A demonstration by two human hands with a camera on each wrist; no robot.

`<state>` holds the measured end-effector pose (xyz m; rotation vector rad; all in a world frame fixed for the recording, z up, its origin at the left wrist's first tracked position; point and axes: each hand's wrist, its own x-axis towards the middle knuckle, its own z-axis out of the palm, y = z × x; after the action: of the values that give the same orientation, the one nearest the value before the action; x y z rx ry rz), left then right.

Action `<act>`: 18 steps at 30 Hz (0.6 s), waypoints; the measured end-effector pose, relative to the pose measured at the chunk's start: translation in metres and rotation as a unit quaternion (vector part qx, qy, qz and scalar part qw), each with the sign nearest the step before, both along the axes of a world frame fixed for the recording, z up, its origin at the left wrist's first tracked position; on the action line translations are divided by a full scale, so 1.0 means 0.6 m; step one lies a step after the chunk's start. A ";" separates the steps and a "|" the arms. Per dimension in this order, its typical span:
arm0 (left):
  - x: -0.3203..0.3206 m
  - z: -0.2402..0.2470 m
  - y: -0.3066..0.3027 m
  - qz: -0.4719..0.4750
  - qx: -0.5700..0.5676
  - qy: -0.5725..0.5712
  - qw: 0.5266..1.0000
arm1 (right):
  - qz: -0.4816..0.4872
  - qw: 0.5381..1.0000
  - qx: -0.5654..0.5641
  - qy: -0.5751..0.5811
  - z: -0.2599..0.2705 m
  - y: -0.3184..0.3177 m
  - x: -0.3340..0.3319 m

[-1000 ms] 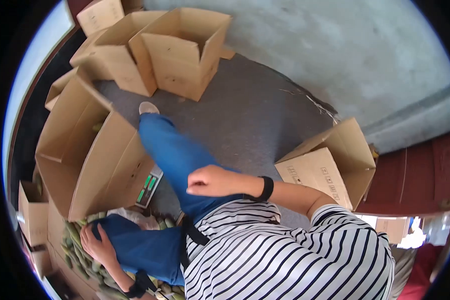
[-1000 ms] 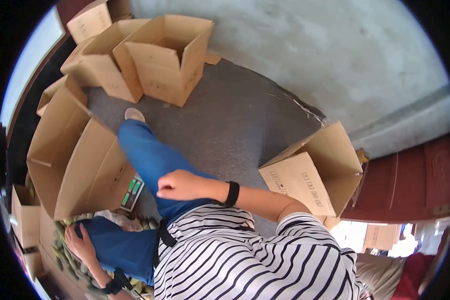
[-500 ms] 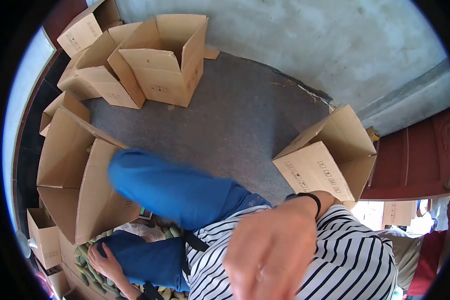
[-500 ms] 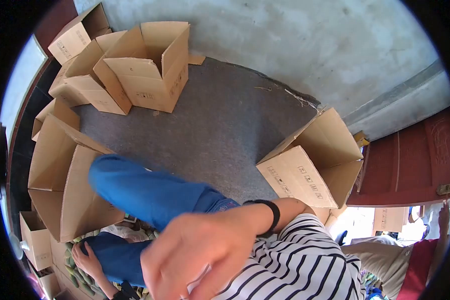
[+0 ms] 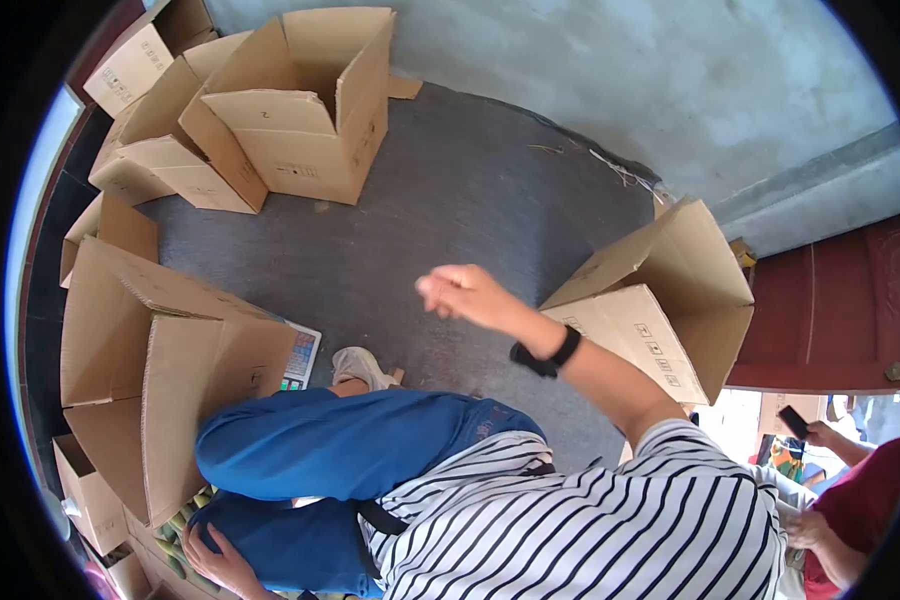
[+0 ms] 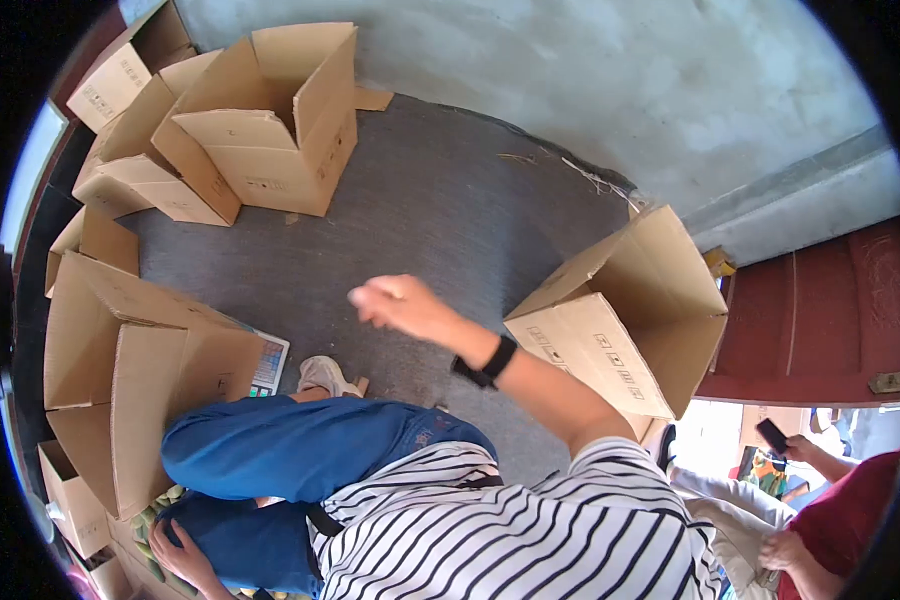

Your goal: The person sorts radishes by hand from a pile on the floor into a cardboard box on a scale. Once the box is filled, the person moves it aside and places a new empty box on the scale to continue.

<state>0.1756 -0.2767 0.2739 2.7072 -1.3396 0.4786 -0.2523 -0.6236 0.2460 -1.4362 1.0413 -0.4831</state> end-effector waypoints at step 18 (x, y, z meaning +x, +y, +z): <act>0.069 0.025 0.005 0.047 -0.234 0.315 0.919 | 0.291 0.485 -0.045 0.823 -0.319 0.210 -0.578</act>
<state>0.2170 -0.2735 0.2890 2.2325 -0.7963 -0.0776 -0.5992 -0.4978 0.0548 -2.0423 1.7039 1.8309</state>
